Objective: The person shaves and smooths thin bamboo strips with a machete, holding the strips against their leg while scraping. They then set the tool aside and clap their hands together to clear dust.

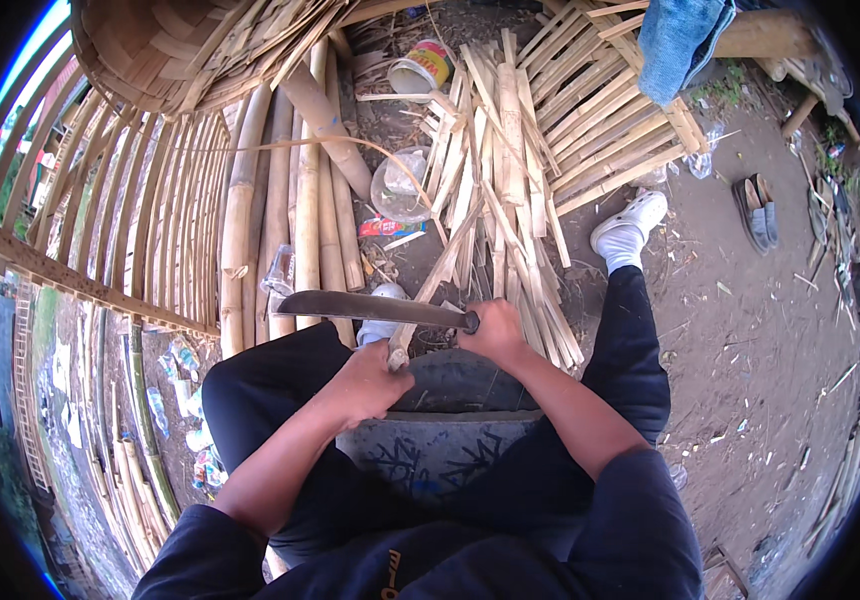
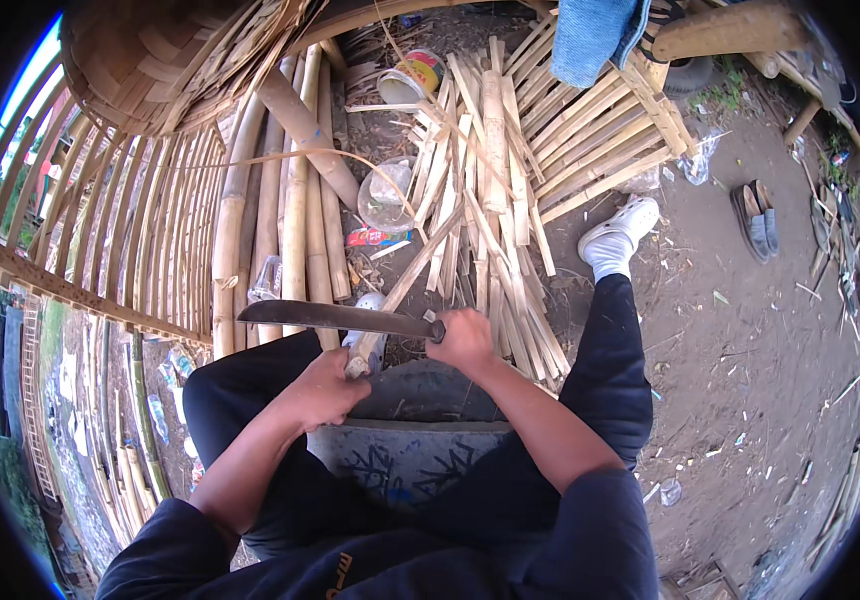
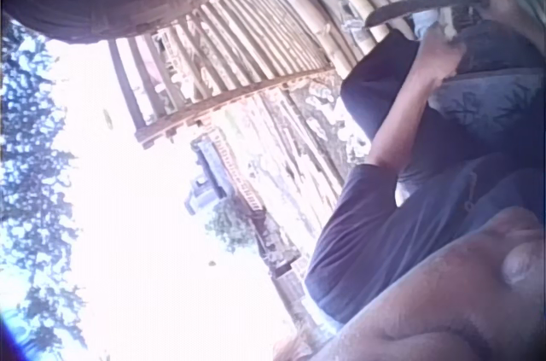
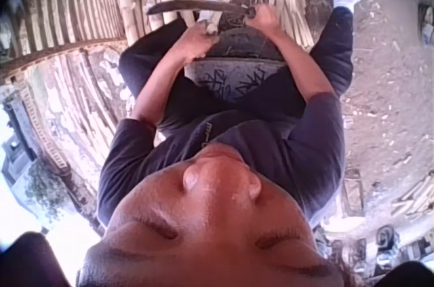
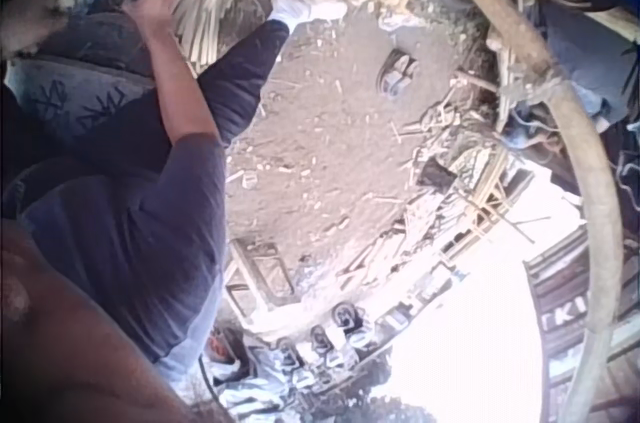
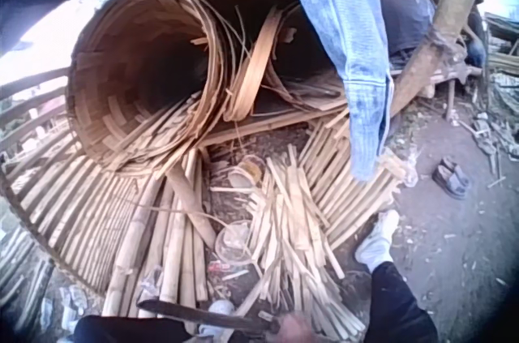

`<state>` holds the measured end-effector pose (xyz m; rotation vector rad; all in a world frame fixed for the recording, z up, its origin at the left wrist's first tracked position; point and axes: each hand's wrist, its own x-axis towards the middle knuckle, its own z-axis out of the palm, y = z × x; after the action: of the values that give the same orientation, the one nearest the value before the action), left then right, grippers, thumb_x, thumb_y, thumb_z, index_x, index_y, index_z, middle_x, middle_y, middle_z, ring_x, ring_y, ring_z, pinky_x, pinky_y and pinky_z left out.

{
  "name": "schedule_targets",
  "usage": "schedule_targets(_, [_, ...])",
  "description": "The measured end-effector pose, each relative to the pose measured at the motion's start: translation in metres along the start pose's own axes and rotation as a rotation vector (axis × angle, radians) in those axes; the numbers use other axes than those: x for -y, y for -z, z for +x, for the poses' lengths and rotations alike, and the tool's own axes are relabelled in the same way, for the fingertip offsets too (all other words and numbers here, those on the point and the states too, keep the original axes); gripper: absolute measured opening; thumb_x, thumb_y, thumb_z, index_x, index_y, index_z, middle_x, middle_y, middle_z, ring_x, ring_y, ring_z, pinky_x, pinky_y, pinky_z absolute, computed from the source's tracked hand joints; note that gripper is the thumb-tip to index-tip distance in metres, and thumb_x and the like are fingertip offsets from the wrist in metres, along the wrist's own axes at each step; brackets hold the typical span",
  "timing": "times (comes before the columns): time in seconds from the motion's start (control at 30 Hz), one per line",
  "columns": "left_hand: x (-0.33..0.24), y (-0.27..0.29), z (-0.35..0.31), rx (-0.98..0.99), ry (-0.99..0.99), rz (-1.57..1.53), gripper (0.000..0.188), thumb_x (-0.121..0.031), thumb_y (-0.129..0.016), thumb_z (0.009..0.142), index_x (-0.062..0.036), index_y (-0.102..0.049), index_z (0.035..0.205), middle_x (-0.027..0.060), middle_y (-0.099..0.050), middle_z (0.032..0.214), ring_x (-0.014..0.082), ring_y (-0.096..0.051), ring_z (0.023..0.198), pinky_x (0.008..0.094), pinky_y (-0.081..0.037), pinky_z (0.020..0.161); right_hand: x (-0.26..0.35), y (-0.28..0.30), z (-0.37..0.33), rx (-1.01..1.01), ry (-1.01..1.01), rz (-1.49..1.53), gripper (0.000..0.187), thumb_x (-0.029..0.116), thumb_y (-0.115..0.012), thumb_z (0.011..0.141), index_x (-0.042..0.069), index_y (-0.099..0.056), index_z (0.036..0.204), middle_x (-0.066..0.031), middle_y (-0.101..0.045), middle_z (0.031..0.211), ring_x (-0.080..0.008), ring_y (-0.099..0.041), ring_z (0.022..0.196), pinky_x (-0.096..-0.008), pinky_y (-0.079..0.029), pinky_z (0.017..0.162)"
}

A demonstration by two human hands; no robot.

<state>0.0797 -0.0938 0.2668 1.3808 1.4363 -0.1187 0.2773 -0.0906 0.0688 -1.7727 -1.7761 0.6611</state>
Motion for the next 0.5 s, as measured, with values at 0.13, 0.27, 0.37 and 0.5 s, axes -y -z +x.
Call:
schedule_targets(0.13, [0.001,0.004,0.001,-0.047,0.004,-0.001,0.03,-0.012,-0.058,0.083,0.0043,-0.053,0.107,0.0049,-0.052,0.061,0.0135,-0.05,0.044,0.0298,-0.041,0.039,-0.006,0.003,0.011,0.01,-0.048,-0.029,0.027,0.026,-0.073,0.065,0.008,-0.075,0.084,-0.0177,-0.069,0.077,-0.035,-0.068,0.077,-0.0437,-0.056,0.076])
schedule_targets(0.27, [-0.004,0.013,-0.012,-0.018,0.069,-0.168,0.024,-0.011,-0.056,0.084,-0.0019,-0.054,0.107,0.0005,-0.046,0.058,0.0098,-0.044,0.042,0.0277,-0.035,0.037,-0.048,0.016,0.031,-0.083,-0.498,-0.055,0.026,0.023,-0.068,0.07,0.003,-0.073,0.085,-0.0205,-0.07,0.082,-0.0351,-0.07,0.084,-0.0426,-0.055,0.079])
schedule_targets(0.37, [0.018,0.021,-0.008,0.142,0.084,-0.218,0.022,-0.011,-0.056,0.085,-0.0052,-0.054,0.107,-0.0019,-0.043,0.056,0.0083,-0.041,0.041,0.0261,-0.032,0.036,-0.092,0.044,0.024,-0.212,-0.71,0.052,0.027,0.019,-0.064,0.071,-0.005,-0.068,0.081,-0.0205,-0.07,0.077,-0.0333,-0.071,0.083,-0.0407,-0.056,0.075])
schedule_targets(0.5, [0.013,0.021,0.002,0.029,0.035,-0.251,0.016,-0.003,-0.053,0.087,-0.0071,-0.053,0.103,-0.0049,-0.037,0.056,0.0035,-0.03,0.041,0.0234,-0.019,0.036,-0.115,0.043,0.02,-0.221,-0.731,0.199,0.026,0.021,-0.065,0.07,-0.004,-0.066,0.078,-0.0194,-0.068,0.072,-0.0309,-0.07,0.071,-0.0395,-0.054,0.068])
